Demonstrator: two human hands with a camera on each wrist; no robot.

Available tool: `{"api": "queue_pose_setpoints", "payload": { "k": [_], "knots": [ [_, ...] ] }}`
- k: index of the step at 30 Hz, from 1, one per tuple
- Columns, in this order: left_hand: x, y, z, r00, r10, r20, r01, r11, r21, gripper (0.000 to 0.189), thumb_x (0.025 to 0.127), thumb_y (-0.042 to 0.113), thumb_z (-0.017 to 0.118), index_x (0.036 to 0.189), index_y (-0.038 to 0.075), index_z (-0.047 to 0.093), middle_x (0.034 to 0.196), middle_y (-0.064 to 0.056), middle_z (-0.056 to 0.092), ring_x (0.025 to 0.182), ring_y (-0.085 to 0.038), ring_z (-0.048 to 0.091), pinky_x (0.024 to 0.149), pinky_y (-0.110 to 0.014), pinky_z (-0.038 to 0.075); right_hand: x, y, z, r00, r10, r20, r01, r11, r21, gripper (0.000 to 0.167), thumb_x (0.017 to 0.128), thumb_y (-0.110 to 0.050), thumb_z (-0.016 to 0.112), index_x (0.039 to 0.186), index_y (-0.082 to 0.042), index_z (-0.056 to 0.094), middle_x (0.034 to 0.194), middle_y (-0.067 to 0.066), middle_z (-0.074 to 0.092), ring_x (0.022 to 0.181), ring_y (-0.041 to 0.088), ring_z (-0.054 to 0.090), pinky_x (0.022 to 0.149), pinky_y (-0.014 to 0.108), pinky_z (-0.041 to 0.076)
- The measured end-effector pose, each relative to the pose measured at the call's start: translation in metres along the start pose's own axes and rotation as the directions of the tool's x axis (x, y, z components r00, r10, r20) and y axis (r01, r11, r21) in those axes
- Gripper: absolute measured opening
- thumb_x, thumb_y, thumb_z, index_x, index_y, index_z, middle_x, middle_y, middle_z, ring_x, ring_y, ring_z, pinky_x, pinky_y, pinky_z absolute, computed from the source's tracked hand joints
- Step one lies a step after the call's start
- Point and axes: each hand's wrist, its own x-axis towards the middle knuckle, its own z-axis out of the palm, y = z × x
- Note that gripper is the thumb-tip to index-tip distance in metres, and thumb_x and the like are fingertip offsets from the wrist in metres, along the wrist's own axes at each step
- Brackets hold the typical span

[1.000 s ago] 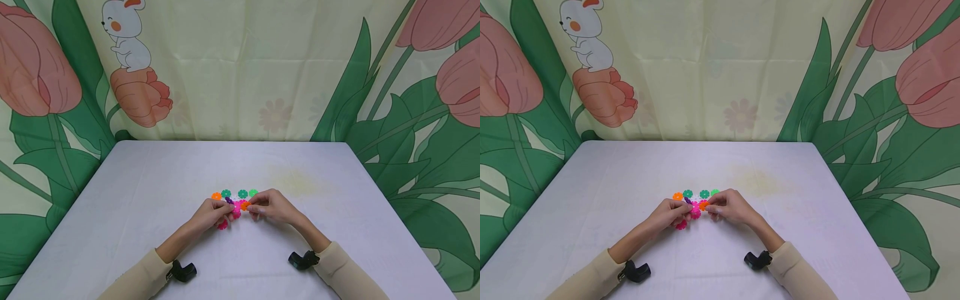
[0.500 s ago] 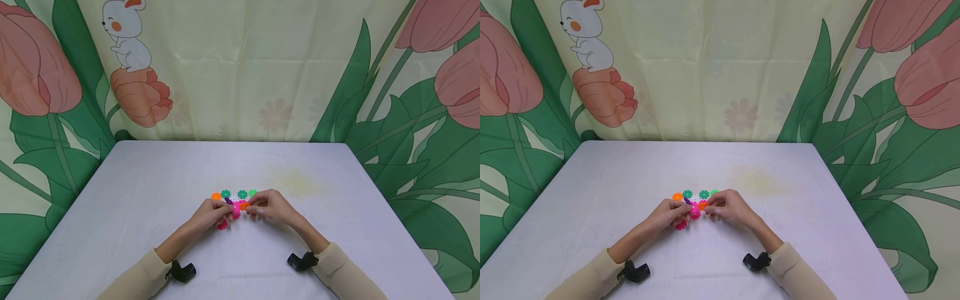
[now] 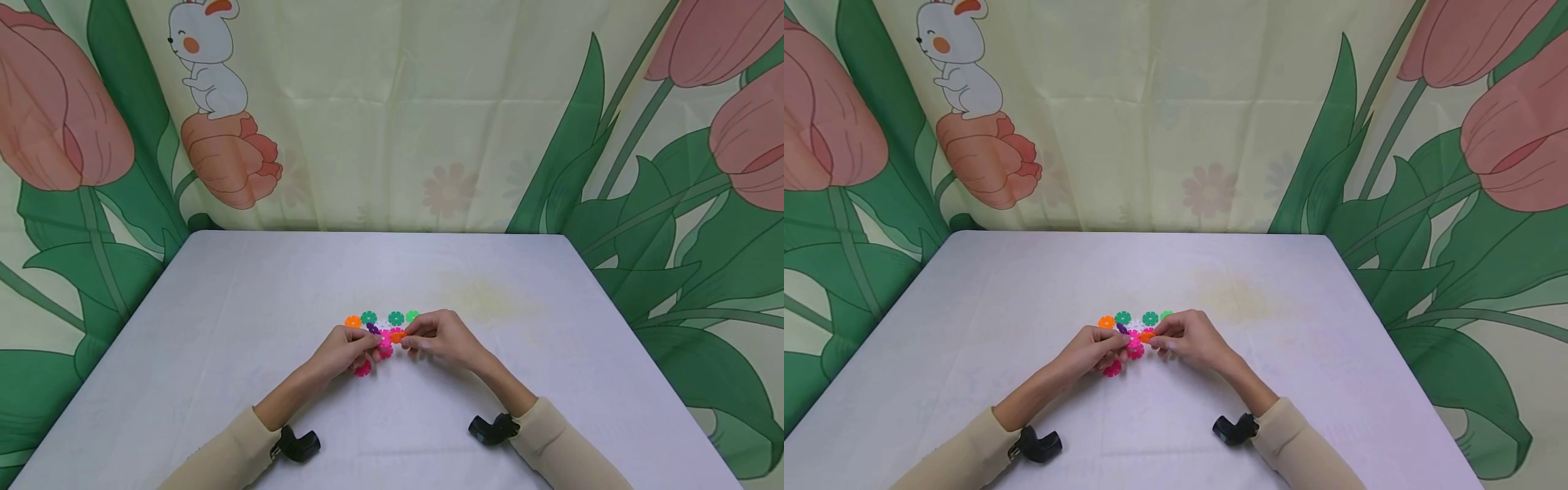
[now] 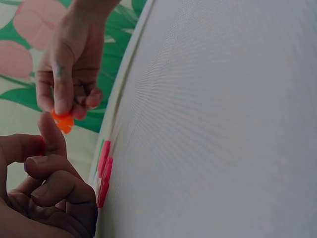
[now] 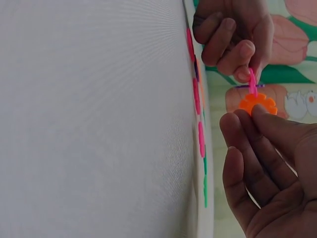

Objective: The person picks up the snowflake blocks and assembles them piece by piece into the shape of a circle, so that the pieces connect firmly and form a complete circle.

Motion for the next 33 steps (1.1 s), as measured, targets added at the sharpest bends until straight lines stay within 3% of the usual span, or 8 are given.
{"api": "queue_pose_setpoints", "payload": {
  "k": [11,33],
  "knots": [
    [-0.0019,-0.0007,-0.0008,1.000,0.022,0.006,-0.022,1.000,0.000,0.032,0.104,0.028,0.067,0.109,-0.001,0.080,0.080,-0.009,0.074,0.058,-0.012,0.044,0.055,-0.021,0.039,0.0002,-0.0003,0.0021,1.000,-0.028,-0.013,0.028,0.999,-0.032,0.007,0.093,-0.015,0.081,0.099,-0.011,0.081,0.087,0.007,0.081,0.076,0.021,0.077,0.069,0.023,0.057],
    [-0.0008,-0.0042,-0.0033,0.996,0.040,0.078,-0.036,0.998,-0.051,0.031,0.105,0.022,0.065,0.111,-0.005,0.077,0.077,-0.003,0.070,0.058,-0.012,0.043,0.057,-0.021,0.041,0.0003,0.0000,0.0078,0.996,-0.091,-0.025,0.089,0.994,-0.069,0.006,0.093,-0.015,0.082,0.093,-0.009,0.082,0.082,0.005,0.080,0.074,0.020,0.078,0.073,0.022,0.058]
  ]
}}
